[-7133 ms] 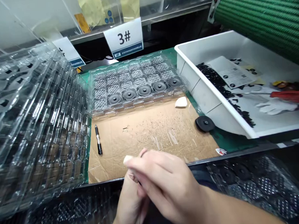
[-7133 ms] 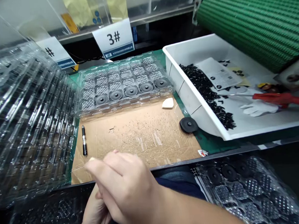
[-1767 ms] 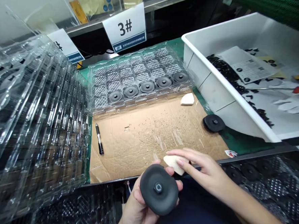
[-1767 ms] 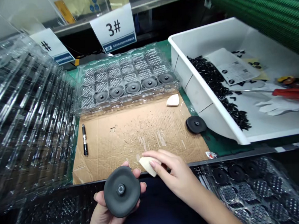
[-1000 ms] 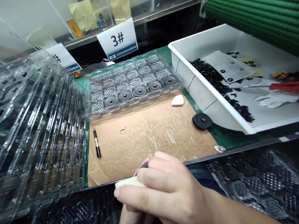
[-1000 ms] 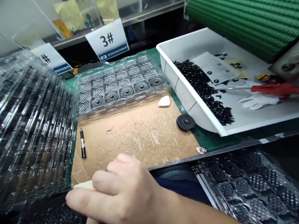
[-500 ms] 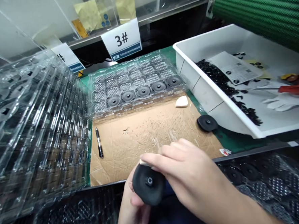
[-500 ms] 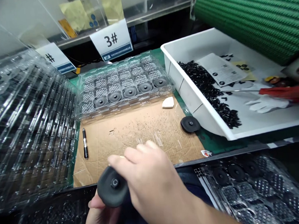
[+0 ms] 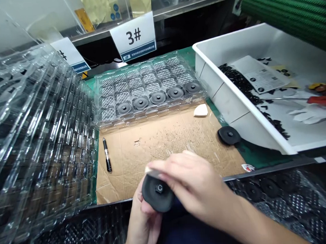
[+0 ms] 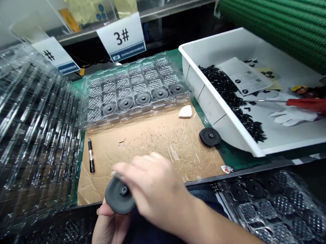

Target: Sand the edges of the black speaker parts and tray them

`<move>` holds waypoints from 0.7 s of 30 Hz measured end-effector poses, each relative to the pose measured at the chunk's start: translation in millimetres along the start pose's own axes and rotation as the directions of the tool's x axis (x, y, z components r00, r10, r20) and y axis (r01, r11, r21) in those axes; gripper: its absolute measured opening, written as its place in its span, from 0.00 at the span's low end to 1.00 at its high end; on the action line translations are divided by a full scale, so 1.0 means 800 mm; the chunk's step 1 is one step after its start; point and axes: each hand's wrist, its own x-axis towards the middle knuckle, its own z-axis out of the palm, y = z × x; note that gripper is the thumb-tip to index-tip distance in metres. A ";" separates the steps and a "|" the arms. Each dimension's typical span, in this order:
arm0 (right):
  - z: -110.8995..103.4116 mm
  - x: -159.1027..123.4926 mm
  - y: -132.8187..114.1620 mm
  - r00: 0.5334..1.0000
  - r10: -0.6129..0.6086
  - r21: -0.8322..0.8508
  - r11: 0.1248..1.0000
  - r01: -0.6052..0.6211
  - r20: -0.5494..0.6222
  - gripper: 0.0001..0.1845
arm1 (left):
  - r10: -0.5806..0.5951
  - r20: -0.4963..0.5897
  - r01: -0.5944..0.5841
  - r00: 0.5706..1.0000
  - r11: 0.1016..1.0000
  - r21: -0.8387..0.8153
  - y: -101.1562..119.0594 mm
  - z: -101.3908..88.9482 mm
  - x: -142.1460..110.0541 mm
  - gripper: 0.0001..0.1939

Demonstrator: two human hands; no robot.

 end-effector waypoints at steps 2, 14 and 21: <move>0.005 -0.012 0.018 0.981 0.190 -0.021 0.982 -0.189 0.042 0.13 | 0.017 0.004 -0.017 1.000 0.999 -0.027 0.004 -0.007 0.005 0.35; 0.027 -0.040 0.043 0.903 0.430 0.100 0.898 -0.429 0.015 0.14 | -0.047 -0.035 0.041 0.998 0.986 -0.163 0.014 0.004 0.005 0.28; 0.006 -0.002 -0.030 0.992 -0.015 0.163 0.987 -0.006 0.123 0.13 | -0.048 0.026 0.050 0.999 0.995 -0.085 0.004 -0.013 -0.003 0.27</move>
